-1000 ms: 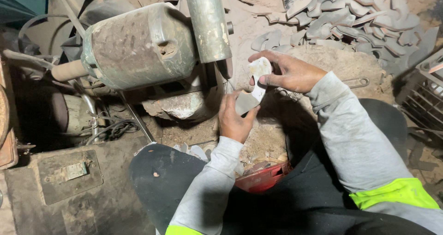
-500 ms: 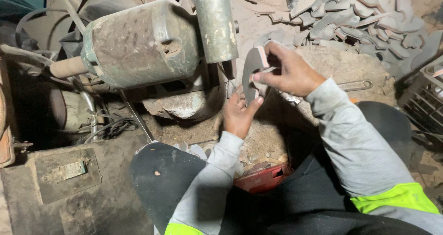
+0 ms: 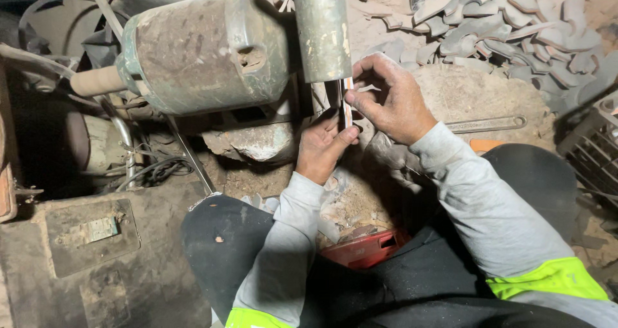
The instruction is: The person sits at a bench grinder and repeatedly presses the edges of gray, curved shoe parts against the rotating wheel to smooth them. The person handles the parts one at a time, turning them over to grind different sides.
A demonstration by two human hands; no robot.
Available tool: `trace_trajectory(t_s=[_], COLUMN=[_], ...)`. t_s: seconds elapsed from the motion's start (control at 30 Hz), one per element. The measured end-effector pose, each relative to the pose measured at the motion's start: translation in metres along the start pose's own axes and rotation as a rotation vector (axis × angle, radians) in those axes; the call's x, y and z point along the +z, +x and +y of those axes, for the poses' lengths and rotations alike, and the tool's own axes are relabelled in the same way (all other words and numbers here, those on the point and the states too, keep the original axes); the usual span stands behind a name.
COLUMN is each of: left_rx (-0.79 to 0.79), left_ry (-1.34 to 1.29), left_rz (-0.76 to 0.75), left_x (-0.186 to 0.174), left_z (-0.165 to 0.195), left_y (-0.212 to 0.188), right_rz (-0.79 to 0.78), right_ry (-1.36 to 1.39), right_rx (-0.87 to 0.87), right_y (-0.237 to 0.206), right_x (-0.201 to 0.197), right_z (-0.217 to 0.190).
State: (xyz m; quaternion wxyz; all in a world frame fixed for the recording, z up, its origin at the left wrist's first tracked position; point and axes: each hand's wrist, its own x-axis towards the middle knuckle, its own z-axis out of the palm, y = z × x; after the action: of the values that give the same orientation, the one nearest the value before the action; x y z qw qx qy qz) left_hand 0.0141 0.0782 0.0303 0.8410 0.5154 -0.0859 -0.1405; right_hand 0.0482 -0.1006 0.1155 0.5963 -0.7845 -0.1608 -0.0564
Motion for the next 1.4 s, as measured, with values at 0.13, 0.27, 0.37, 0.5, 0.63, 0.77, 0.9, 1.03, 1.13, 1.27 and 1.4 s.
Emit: trace_trajectory(t_s=[0.13,0.27,0.37,0.5,0.63,0.77,0.9,1.03,1.13,1.27,1.4], left_rx=[0.034,0.013,0.008,-0.032,-0.046,-0.005,0.005,0.003,-0.062,-0.094,0.010], left_ry=[-0.028,0.002,0.117,0.163,0.018,-0.034,-0.035,-0.041,-0.007,0.212,0.654], left_rz=[-0.021,-0.018,0.029,0.079,0.009,0.009,0.005,-0.021,-0.014,0.075,0.184], left_x=[-0.003,-0.006,-0.004,-0.003,-0.005,-0.003,-0.002,-0.006,-0.009,-0.005,0.000], left_z=[-0.001,-0.007,-0.014,-0.016,-0.008,0.001,0.003,-0.002,-0.006,-0.010,-0.010], left_y=[0.002,0.000,-0.003,-0.001,0.003,0.003,0.004,0.004,-0.002,-0.017,-0.019], right_rz=[0.006,-0.035,-0.141,-0.121,-0.029,-0.019,-0.025,-0.021,-0.053,-0.170,-0.273], right_ry=[0.026,-0.062,-0.177,-0.109,-0.132,-0.070,0.007,0.008,0.103,-0.184,-0.233], right_rx=[0.019,0.022,0.061,-0.029,0.005,0.007,0.012,0.003,0.076,0.068,0.132], right_y=[0.002,0.000,0.000,0.000,-0.001,0.004,0.006,0.004,-0.002,-0.008,-0.002], right_x=[0.003,0.002,-0.011,-0.017,-0.012,-0.005,-0.002,-0.001,0.003,0.002,-0.009], right_z=[0.003,0.010,0.012,0.008,0.001,-0.002,-0.001,0.007,0.018,0.032,0.035])
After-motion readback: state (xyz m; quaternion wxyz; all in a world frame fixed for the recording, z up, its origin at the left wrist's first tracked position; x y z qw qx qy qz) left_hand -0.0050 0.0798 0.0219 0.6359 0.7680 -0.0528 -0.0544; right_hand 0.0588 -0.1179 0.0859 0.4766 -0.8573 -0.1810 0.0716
